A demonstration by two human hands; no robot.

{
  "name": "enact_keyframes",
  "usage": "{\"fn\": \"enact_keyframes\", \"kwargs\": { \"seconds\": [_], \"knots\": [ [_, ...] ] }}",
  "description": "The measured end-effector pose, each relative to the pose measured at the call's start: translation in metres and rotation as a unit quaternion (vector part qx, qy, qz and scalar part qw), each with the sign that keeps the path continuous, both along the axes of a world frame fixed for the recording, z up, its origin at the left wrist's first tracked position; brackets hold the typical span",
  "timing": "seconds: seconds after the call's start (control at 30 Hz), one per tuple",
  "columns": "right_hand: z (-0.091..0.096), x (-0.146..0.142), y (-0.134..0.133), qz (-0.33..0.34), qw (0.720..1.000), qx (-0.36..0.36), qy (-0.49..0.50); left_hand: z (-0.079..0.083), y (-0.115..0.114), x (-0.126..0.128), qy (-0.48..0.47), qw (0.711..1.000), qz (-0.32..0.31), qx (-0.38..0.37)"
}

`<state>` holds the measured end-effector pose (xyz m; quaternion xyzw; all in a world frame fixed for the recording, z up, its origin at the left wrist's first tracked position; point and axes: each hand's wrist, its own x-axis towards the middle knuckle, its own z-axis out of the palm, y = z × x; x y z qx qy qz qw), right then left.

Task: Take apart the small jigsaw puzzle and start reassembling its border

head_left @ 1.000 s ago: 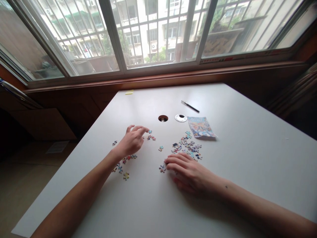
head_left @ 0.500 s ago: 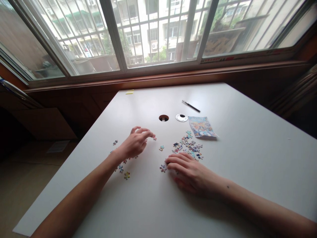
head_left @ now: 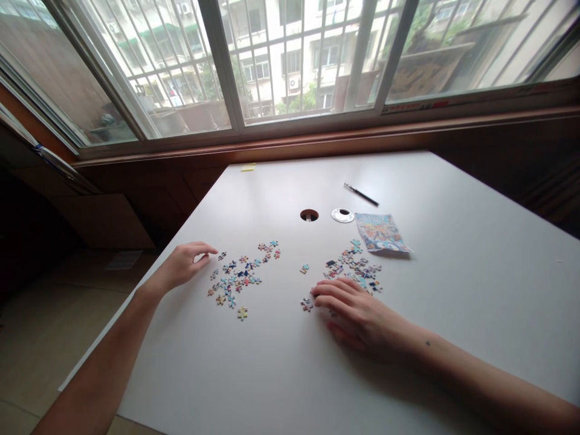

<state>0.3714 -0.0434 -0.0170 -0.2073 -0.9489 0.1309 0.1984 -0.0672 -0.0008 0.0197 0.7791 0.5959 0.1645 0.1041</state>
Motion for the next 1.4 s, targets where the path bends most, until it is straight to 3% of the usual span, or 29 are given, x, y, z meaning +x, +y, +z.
{"fn": "enact_keyframes", "kwargs": {
  "seconds": [0.13,0.3,0.4,0.6,0.77,1.0,1.27,1.4],
  "knots": [
    [-0.002,0.001,0.001,0.002,1.0,0.004,-0.004,-0.014,-0.002,0.007,-0.009,1.0,0.0,-0.013],
    [-0.005,0.002,0.001,0.0,1.0,0.015,-0.009,-0.003,0.003,0.009,0.033,0.992,-0.08,-0.09],
    [-0.006,0.003,0.001,-0.002,1.0,0.015,-0.012,0.003,0.0,0.0,0.043,0.985,-0.098,-0.137],
    [-0.009,0.003,0.003,0.001,1.0,0.018,-0.012,-0.007,-0.003,-0.003,-0.025,0.996,-0.036,-0.078],
    [-0.009,0.002,0.003,0.0,1.0,0.023,0.004,-0.006,-0.009,-0.01,0.003,0.987,-0.092,-0.131],
    [-0.009,0.002,0.003,-0.004,0.999,0.03,0.012,-0.004,-0.021,-0.015,-0.066,0.984,-0.058,-0.152],
    [-0.009,0.002,0.003,-0.004,0.999,0.033,0.008,-0.011,-0.022,0.008,0.002,0.998,-0.026,-0.06],
    [-0.008,0.002,0.003,-0.009,0.999,0.032,0.011,-0.009,-0.026,0.012,0.043,0.99,-0.078,-0.11]
  ]
}}
